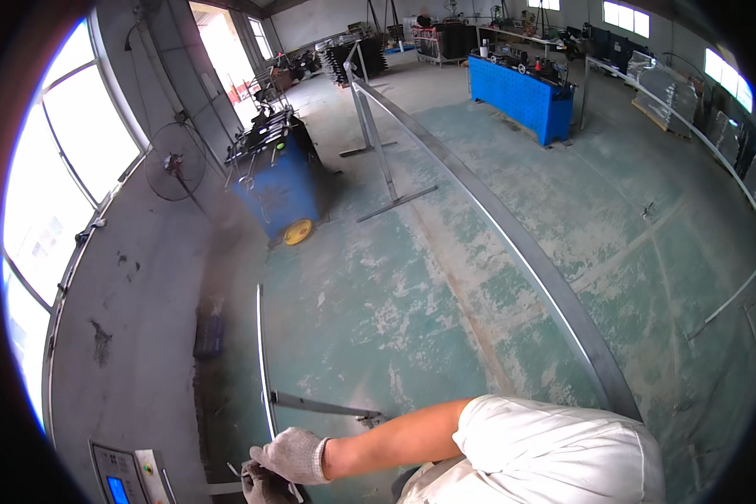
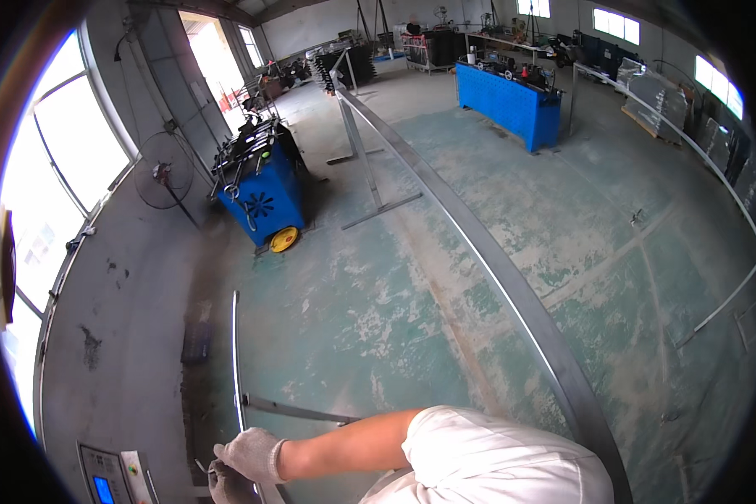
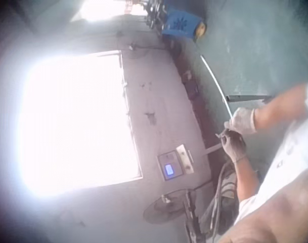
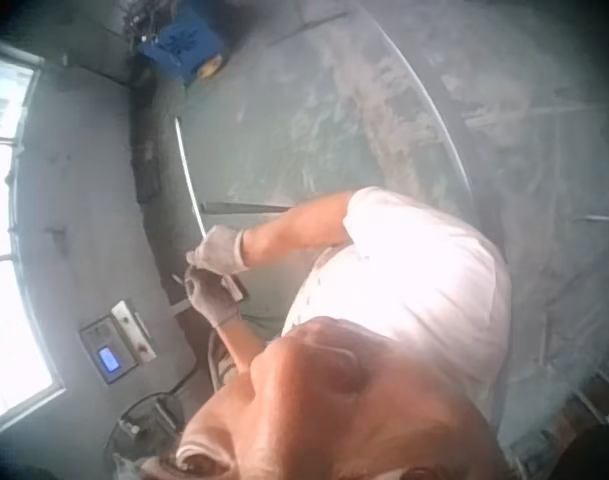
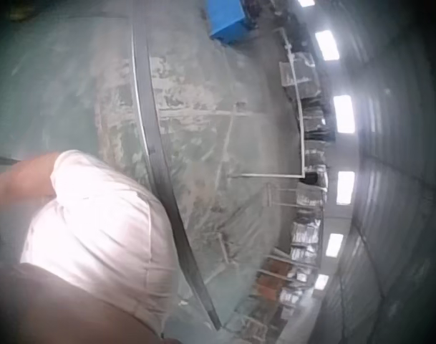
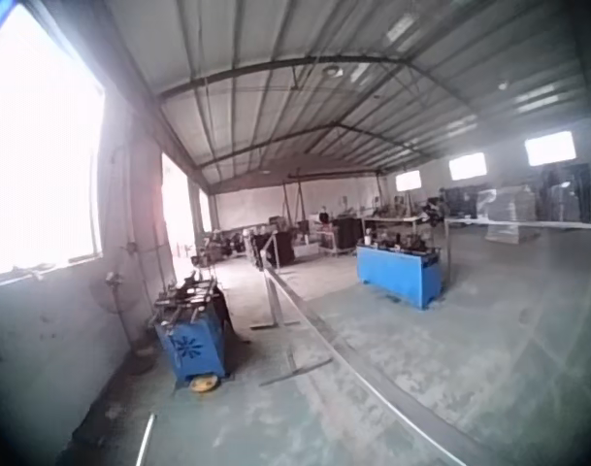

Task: The person operates a manual metal rod bending machine in a workshop. They load long metal rods into the machine, adjust the clamps and guides, and bend the rods into curved shapes. The person then removes the bent rods and places them on a wooden workbench.

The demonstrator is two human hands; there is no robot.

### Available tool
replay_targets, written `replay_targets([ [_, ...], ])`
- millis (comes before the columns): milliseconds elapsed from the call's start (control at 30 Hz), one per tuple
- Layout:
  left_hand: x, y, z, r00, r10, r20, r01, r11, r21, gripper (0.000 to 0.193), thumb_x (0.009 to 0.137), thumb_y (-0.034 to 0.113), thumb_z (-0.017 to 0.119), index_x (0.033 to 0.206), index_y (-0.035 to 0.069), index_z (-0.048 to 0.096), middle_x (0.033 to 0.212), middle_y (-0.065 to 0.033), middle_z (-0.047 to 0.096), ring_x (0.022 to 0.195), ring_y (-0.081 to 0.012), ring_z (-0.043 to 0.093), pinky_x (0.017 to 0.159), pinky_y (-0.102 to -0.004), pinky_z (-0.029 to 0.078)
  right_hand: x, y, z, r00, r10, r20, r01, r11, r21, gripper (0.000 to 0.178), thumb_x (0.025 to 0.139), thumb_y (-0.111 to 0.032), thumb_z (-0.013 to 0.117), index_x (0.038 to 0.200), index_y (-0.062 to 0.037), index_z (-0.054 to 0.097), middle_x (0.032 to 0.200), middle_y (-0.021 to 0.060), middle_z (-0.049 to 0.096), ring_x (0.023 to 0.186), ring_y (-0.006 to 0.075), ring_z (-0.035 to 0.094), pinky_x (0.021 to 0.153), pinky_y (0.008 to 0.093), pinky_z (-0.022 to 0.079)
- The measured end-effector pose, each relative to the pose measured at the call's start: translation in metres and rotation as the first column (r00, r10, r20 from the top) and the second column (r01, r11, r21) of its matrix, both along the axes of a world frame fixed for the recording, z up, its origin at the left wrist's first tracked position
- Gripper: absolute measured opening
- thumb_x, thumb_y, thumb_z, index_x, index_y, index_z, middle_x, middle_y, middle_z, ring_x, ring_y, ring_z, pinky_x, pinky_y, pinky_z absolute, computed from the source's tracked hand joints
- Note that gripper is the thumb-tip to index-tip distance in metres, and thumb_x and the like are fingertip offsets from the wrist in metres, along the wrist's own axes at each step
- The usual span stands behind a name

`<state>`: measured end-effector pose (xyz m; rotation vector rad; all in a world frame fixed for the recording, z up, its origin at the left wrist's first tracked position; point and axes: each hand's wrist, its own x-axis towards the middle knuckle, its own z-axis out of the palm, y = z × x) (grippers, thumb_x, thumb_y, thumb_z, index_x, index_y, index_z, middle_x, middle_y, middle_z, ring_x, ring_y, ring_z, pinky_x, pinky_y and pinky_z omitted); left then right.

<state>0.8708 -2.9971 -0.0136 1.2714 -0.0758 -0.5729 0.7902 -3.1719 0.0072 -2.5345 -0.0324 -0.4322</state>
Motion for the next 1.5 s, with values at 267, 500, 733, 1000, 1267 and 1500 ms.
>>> replay_targets([
  [267,0.125,-0.176,-0.016,0.969,-0.076,0.237,0.107,0.987,-0.119,0.035,0.114,0.041,0.07,0.119,0.007,0.07,0.094,-0.0074,0.072,0.084,-0.0212,0.073,0.076,-0.0374,0.063,0.06,-0.191,-0.019,0.984,-0.14,0.111,0.147,0.988,-0.054,0.014,0.104,-0.024,0.068,0.105,-0.01,0.069,0.091,0.014,0.079,0.09,0.0345,0.082,0.076,0.048,0.064],
  [500,0.211,-0.353,0.029,0.999,-0.013,0.05,0.017,0.996,-0.085,0.025,0.111,0.023,0.073,0.12,0.0,0.069,0.101,-0.0115,0.074,0.082,-0.0235,0.077,0.072,-0.0362,0.066,0.157,-0.359,-0.023,0.917,-0.145,0.372,0.172,0.984,-0.039,0.013,0.104,-0.028,0.073,0.104,-0.0143,0.074,0.083,0.0125,0.072,0.074,0.0344,0.074,0.066,0.0486,0.06],
  [733,0.32,-0.479,0.025,0.978,0.043,-0.206,-0.068,0.991,-0.119,0.026,0.112,0.018,0.07,0.127,-0.002,0.065,0.098,-0.0112,0.066,0.077,-0.0212,0.067,0.068,-0.0358,0.057,0.257,-0.491,-0.006,0.853,-0.082,0.516,-0.028,0.979,0.203,0.02,0.093,-0.006,0.087,0.111,-0.0048,0.079,0.089,0.0151,0.079,0.072,0.0338,0.077,0.065,0.0429,0.063],
  [1000,0.415,-0.569,0.018,0.885,0.284,-0.368,-0.382,0.896,-0.227,0.023,0.118,0.023,0.064,0.128,0.003,0.066,0.095,-0.0088,0.067,0.074,-0.0182,0.063,0.066,-0.0341,0.054,0.401,-0.607,0.001,0.715,0.335,0.614,-0.547,0.814,0.193,0.025,0.087,0.003,0.091,0.11,-0.0019,0.082,0.093,0.0144,0.08,0.076,0.0305,0.078,0.067,0.0386,0.062],
  [1267,0.443,-0.545,0.023,0.701,0.679,-0.218,-0.712,0.684,-0.158,0.021,0.115,0.011,0.059,0.128,-0.001,0.069,0.092,-0.0122,0.072,0.068,-0.0234,0.07,0.063,-0.0372,0.059,0.559,-0.594,0.03,0.399,0.692,0.601,-0.902,0.415,0.121,0.049,0.071,0.011,0.082,0.117,-0.0047,0.08,0.095,0.0101,0.082,0.079,0.0297,0.08,0.07,0.0403,0.064],
  [1500,0.465,-0.507,-0.022,0.472,0.803,0.363,-0.856,0.319,0.406,0.031,0.107,0.009,0.07,0.135,-0.002,0.07,0.106,-0.0091,0.075,0.085,-0.0164,0.073,0.074,-0.0324,0.061,0.663,-0.517,0.028,0.251,0.833,0.493,-0.963,0.267,0.04,0.027,0.085,0.004,0.086,0.11,-0.0051,0.081,0.091,0.0135,0.08,0.077,0.0334,0.079,0.069,0.0404,0.063],
])
